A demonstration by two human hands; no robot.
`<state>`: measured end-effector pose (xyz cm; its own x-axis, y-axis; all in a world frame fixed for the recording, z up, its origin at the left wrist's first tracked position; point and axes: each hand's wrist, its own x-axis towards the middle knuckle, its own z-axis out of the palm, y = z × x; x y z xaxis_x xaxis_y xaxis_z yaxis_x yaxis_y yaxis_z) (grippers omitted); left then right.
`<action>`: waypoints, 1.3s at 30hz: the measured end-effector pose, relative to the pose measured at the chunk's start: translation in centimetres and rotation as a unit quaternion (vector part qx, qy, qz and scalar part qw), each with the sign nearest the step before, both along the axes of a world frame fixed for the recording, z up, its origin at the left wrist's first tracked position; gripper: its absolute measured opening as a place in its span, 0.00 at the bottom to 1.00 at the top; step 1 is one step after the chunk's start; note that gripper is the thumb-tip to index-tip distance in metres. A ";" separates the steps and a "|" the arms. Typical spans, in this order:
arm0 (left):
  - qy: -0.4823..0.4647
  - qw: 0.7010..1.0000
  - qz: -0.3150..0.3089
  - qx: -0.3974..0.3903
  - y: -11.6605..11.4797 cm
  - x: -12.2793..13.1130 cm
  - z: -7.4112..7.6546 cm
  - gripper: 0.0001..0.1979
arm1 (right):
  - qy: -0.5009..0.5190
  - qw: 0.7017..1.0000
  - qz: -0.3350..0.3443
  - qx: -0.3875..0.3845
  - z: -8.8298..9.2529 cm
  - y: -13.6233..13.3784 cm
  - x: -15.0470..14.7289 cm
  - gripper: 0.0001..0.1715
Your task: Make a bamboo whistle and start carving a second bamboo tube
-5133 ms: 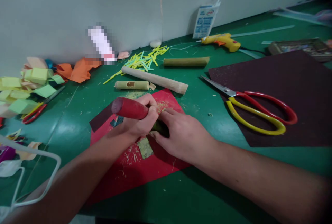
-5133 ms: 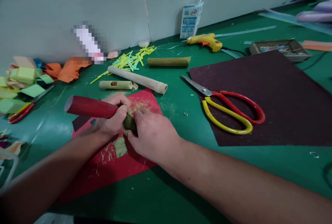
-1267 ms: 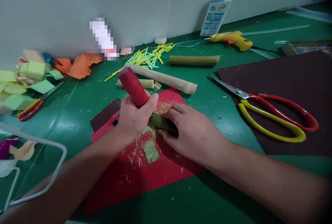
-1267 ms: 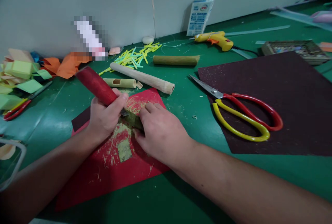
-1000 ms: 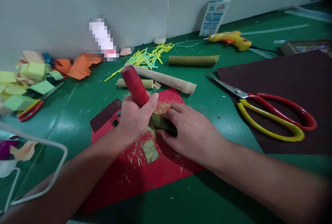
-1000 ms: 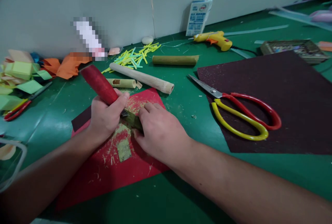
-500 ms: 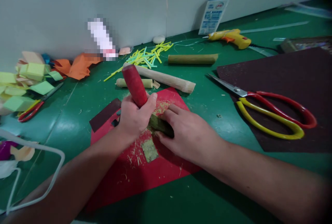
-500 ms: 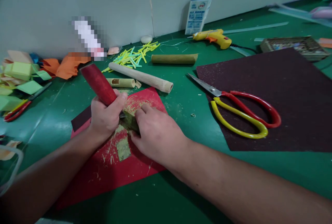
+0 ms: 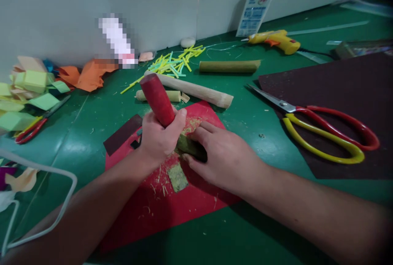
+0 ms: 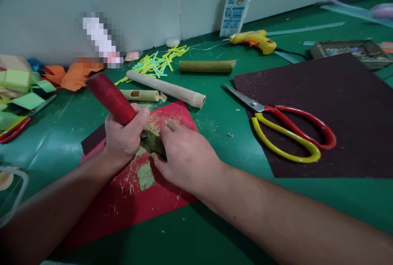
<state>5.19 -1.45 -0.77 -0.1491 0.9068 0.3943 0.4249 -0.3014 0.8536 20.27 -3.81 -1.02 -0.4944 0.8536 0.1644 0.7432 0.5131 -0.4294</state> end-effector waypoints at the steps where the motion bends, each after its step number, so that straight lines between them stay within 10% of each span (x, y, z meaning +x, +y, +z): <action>1: -0.003 1.000 -0.002 -0.003 0.0 0.0 0.0 0.17 | 0.000 1.000 0.000 0.000 0.0 0.0 0.0 0.11; 39: -0.001 0.999 0.033 0.038 1.6 -2.4 -0.3 0.13 | -0.027 0.998 -0.015 0.056 0.2 0.7 0.6 0.12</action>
